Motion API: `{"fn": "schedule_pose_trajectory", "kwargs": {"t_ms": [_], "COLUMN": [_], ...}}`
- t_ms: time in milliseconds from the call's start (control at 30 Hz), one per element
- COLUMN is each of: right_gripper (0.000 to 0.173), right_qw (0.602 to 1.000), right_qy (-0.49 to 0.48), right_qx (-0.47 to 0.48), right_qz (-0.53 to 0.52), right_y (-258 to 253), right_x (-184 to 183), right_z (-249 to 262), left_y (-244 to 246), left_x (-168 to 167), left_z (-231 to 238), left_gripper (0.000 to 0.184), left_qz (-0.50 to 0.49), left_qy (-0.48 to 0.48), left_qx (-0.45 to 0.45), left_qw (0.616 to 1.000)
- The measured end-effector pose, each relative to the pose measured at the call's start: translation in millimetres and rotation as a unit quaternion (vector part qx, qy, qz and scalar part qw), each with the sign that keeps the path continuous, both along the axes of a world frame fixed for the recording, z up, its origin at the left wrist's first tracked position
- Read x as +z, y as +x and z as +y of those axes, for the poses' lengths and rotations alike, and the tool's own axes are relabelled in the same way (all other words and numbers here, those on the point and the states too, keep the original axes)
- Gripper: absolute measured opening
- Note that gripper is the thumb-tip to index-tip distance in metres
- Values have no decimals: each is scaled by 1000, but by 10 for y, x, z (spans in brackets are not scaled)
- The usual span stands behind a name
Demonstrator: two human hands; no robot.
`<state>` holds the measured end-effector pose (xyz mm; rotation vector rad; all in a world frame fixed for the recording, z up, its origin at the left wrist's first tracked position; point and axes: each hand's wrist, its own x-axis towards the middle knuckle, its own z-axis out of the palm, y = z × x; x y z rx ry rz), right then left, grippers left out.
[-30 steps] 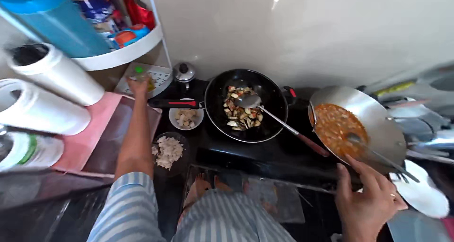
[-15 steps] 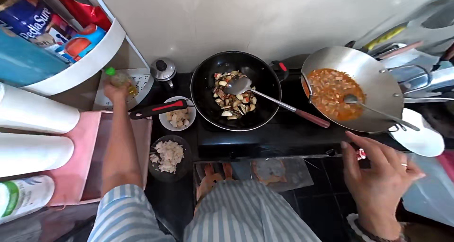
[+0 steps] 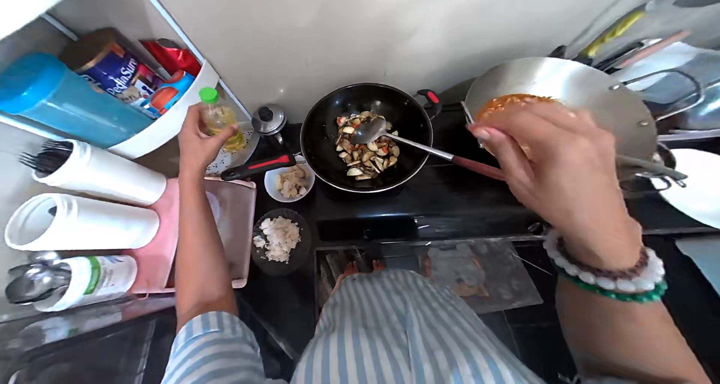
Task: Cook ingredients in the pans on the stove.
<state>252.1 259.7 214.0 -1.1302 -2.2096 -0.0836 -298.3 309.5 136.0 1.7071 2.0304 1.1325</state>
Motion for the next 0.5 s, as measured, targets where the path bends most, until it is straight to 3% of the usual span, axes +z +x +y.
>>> {"fn": "schedule_pose_trajectory", "kwargs": {"t_ms": [233, 400, 500], "right_gripper": [33, 37, 36], "right_qw": [987, 969, 964], "right_qy": [-77, -177, -204], "right_qx": [140, 170, 164], "right_qz": [7, -37, -54], "right_y": [-799, -1345, -1426], "right_x": [565, 635, 616], "right_z": [586, 800, 832], "left_y": [1132, 1914, 2124], "left_x": [596, 614, 547], "left_z": [-270, -455, -517], "left_gripper": [77, 74, 73], "left_qz": [88, 116, 137], "left_qy": [88, 91, 91], "left_qx": [-51, -57, -40], "left_qw": [991, 988, 986]}}
